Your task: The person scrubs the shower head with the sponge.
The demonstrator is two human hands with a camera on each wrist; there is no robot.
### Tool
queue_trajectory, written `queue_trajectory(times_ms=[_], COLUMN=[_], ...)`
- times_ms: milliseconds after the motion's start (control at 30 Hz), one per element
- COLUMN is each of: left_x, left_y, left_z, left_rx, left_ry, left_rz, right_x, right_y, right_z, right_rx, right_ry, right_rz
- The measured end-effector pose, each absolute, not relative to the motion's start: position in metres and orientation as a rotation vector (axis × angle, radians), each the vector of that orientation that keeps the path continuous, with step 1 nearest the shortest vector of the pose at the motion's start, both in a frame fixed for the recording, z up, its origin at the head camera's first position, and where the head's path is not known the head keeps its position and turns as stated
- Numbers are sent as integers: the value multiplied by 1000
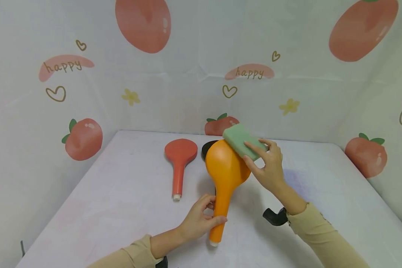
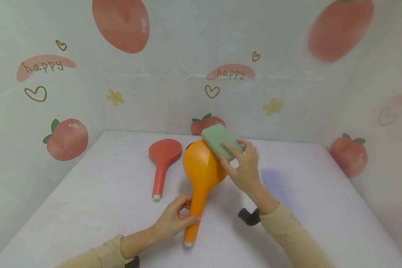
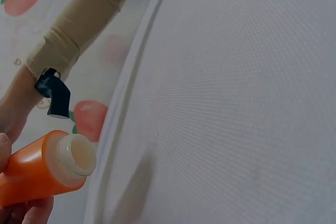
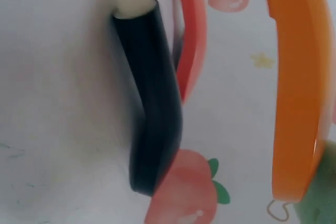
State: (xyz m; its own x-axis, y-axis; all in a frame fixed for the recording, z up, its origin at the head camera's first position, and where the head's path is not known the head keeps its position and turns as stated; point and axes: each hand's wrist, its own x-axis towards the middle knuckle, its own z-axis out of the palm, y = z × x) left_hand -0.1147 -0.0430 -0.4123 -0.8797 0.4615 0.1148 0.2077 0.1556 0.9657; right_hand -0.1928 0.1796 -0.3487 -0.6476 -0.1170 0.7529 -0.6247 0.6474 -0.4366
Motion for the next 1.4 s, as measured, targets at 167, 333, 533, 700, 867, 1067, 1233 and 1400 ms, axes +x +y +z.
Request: queue_trajectory(times_ms=[167,333,533,700,867,1067,1233,1400], left_x=[-114,-114,-114,-114,-114,-116,-117,-117], left_y=[-43,-42,-43,-43,-42,-41,-41,-42], left_z=[-412,-413,-414,-413,-412,-413,-414,-414], left_rx=[657,683,682,667,674,705,692,684], left_ry=[2208,2220,2236,2234,2236,2254,2268,2265], left_rz=[1810,1811,1810,1806,1811,1822,1819,1821], right_x=[-192,-184,-180,-185,-182,-171,-171,-174], right_y=[176,165,161,169,168,160,163,167], right_z=[-347,-354,-360,-361,-364,-369,-372,-371], right_rx=[570,763,887,747,741,970,971,824], right_ry=[-2188,-2157,-2082,-2085,-2096,-2056,-2029,-2062], right_rz=[916,812,692,745,754,636,577,632])
